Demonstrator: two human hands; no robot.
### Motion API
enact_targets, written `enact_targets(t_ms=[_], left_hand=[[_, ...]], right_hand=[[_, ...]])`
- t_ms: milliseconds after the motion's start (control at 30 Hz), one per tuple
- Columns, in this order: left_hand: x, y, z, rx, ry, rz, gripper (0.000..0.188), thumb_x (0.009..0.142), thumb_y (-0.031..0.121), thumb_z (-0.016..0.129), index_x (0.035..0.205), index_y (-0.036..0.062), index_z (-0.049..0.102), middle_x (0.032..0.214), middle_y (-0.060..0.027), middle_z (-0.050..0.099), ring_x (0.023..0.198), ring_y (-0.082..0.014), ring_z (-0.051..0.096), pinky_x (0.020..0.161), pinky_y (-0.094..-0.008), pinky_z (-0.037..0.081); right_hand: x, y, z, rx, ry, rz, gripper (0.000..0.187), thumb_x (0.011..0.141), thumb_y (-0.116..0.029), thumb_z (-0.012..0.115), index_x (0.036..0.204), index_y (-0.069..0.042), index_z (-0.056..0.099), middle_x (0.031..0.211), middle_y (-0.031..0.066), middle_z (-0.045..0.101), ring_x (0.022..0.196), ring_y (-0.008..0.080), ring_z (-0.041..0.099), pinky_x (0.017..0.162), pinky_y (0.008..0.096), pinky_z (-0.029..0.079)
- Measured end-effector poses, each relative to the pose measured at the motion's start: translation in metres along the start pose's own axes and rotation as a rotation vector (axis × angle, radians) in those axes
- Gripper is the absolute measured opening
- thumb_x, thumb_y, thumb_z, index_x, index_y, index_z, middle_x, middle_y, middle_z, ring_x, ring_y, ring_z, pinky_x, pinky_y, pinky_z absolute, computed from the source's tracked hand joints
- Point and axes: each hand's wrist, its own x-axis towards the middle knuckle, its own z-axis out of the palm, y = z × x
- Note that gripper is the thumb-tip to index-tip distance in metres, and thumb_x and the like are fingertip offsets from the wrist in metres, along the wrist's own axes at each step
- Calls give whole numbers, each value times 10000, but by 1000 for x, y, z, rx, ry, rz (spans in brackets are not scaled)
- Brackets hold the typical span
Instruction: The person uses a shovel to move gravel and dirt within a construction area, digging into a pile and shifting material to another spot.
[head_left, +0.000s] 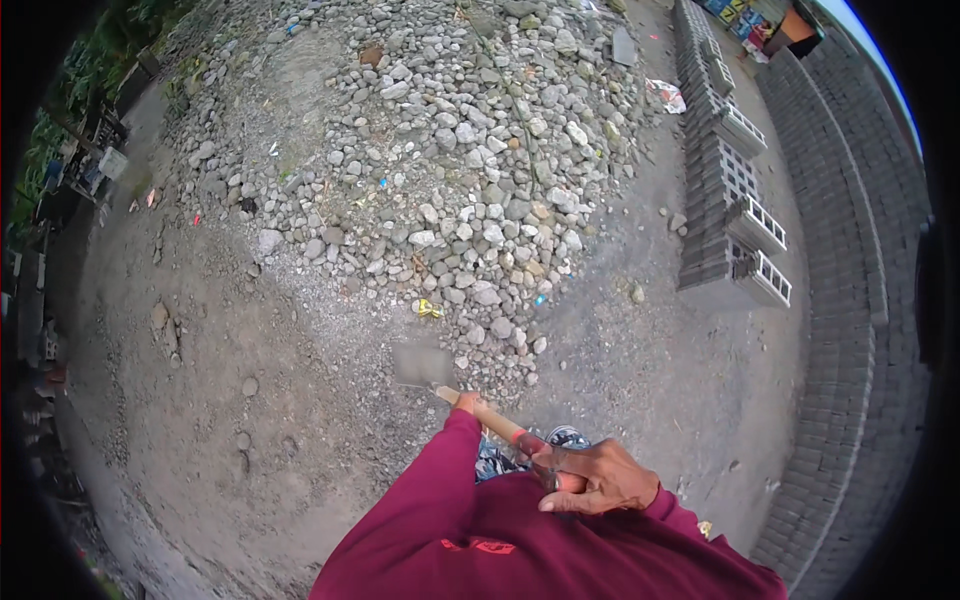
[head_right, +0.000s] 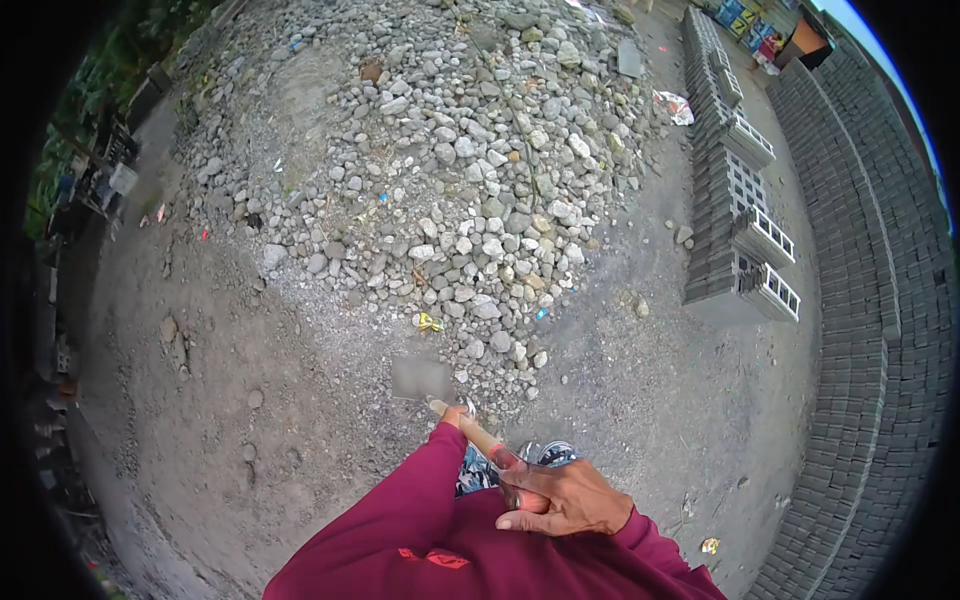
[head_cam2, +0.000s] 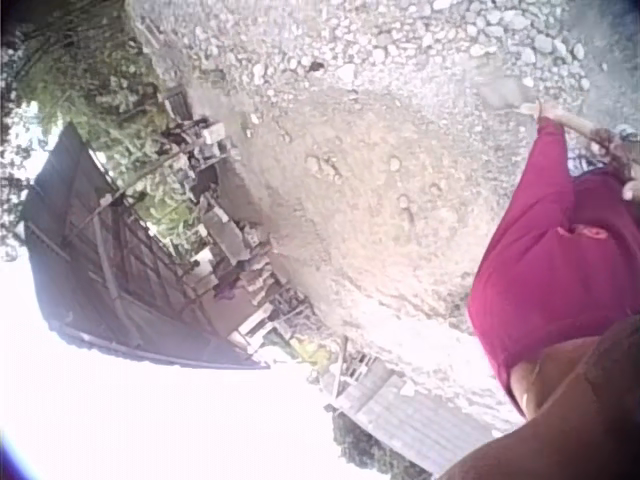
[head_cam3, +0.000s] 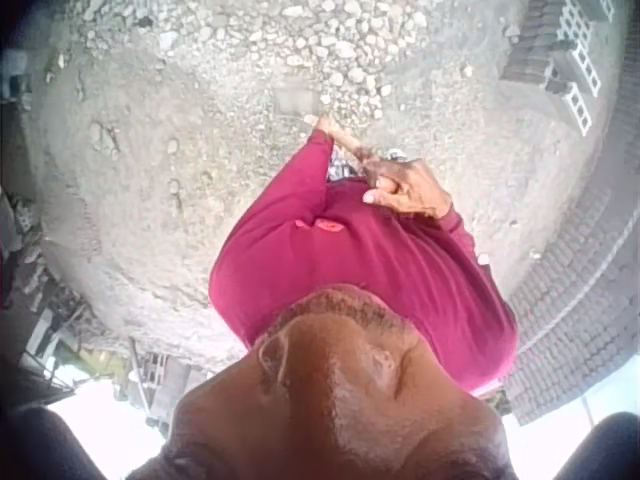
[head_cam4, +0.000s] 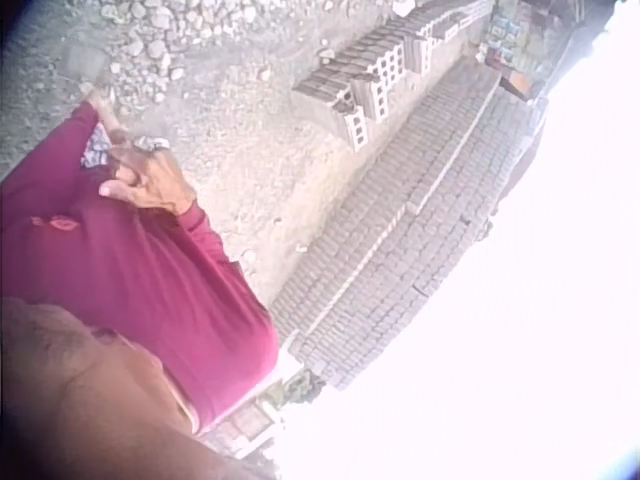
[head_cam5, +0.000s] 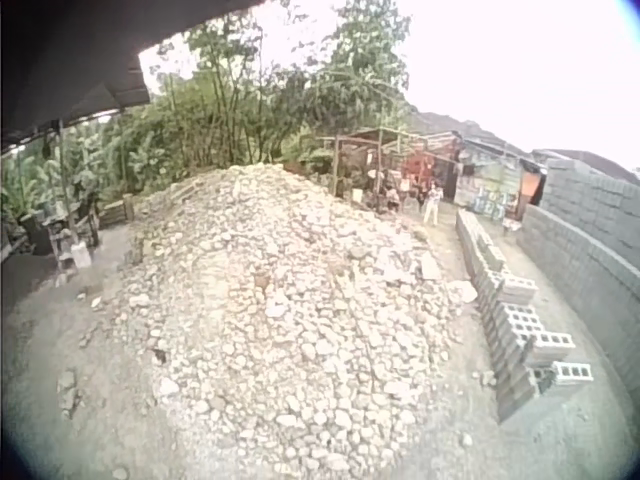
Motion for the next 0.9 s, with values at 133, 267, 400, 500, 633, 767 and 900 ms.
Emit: enact_targets(t_ms=[133,267,400,500,633,767,900], left_hand=[[-95,-26,24,-89,-106,132,145,731,186,561,667,85,479,585,-85,490,501,-251,492,499,-387,453],[-124,-36,36,-183,-170,246,168,745,189,602,674,114,470,576,-38,474,510,-209,478,510,-358,446],[-203,-79,46,68,-319,150,128,755,200,622,762,120,522,752,-55,546,740,-226,546,668,-460,466],[-209,-90,49,228,-211,228,124,779,204,606,756,122,516,709,-42,540,666,-204,547,611,-405,486],[-104,-103,28,556,99,296,215,809,228,604,747,83,459,606,-41,460,515,-173,481,491,-321,479],[-47,-260,-11,717,251,-36,139,830,168,566,819,74,464,637,-38,446,516,-184,480,477,-379,475],[-26,-434,-83,858,218,-374,127,775,139,608,782,105,485,661,-22,454,540,-171,480,531,-393,477]], right_hand=[[-87,31,23,-202,313,-103,458,741,-483,679,1028,-126,689,701,66,643,601,238,588,682,326,452],[-179,92,105,-32,1077,294,474,727,-204,664,1172,-59,586,709,92,596,612,219,582,764,355,444],[-282,186,249,1519,1170,637,360,734,-87,631,1077,3,566,732,79,596,566,173,580,573,324,494],[-313,224,376,1572,1422,660,183,762,-67,607,927,0,565,679,70,583,489,156,555,440,279,464],[-343,223,461,1591,1558,940,77,768,-51,597,826,-15,562,611,52,560,451,138,531,432,273,450],[-395,201,529,1349,1878,1381,60,774,-70,599,742,-36,561,568,30,523,408,113,473,378,234,369],[-450,166,546,999,1816,1933,218,809,-148,565,614,-51,552,407,-3,401,288,90,347,306,245,256]])
